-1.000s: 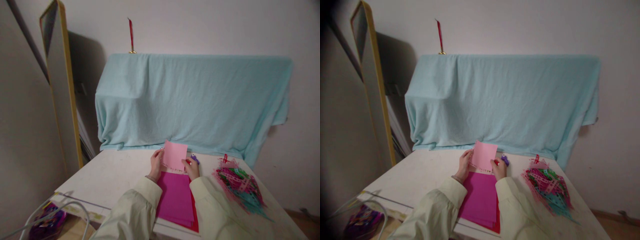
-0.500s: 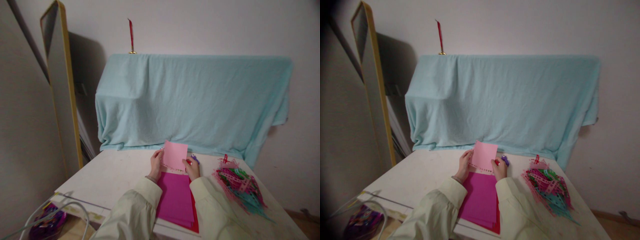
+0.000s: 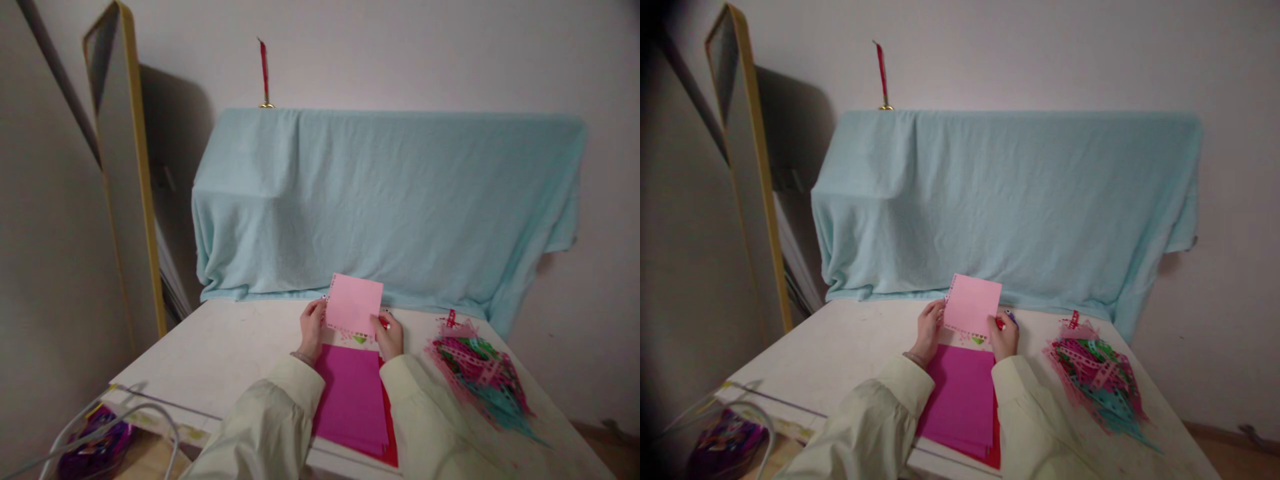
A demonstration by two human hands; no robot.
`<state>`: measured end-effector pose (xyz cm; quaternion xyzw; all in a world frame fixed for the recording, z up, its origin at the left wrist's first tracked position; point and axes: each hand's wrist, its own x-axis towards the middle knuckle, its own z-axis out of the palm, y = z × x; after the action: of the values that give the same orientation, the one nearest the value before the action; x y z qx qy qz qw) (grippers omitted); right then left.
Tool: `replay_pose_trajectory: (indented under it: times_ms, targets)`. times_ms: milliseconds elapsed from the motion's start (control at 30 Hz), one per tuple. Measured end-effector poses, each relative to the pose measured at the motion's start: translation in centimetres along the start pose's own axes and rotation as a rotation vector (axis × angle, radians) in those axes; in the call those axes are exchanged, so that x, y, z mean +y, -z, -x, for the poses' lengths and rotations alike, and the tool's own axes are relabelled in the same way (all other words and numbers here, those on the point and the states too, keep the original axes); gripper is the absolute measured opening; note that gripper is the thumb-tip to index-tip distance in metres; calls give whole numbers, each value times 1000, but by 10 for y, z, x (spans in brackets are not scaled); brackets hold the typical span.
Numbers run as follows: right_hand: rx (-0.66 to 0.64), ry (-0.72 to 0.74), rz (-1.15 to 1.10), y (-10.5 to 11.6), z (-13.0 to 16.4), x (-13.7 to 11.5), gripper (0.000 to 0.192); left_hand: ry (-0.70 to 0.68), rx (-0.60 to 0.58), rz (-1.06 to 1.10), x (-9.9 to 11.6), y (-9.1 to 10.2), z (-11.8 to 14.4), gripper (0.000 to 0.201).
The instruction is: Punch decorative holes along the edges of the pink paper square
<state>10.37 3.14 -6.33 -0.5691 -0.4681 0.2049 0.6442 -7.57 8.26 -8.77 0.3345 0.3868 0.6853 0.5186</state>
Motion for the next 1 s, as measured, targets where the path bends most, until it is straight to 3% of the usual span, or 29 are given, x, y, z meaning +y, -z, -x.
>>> replay_pose_trajectory:
  times_ms: [233,533,700,1000]
  targets:
    - [42,-56,-124,1,-3,3,34,93,-33,105,3,-4,5,45]
    - [-12,-56,-248,2,-2,-5,29,203,-288,112,18,-21,23,44]
    - [-26,-71,-263,1,-2,-2,28,169,-473,-5,17,-26,30,40]
    - [-85,-35,-265,2,-3,0,24,146,-599,-216,3,-25,21,47]
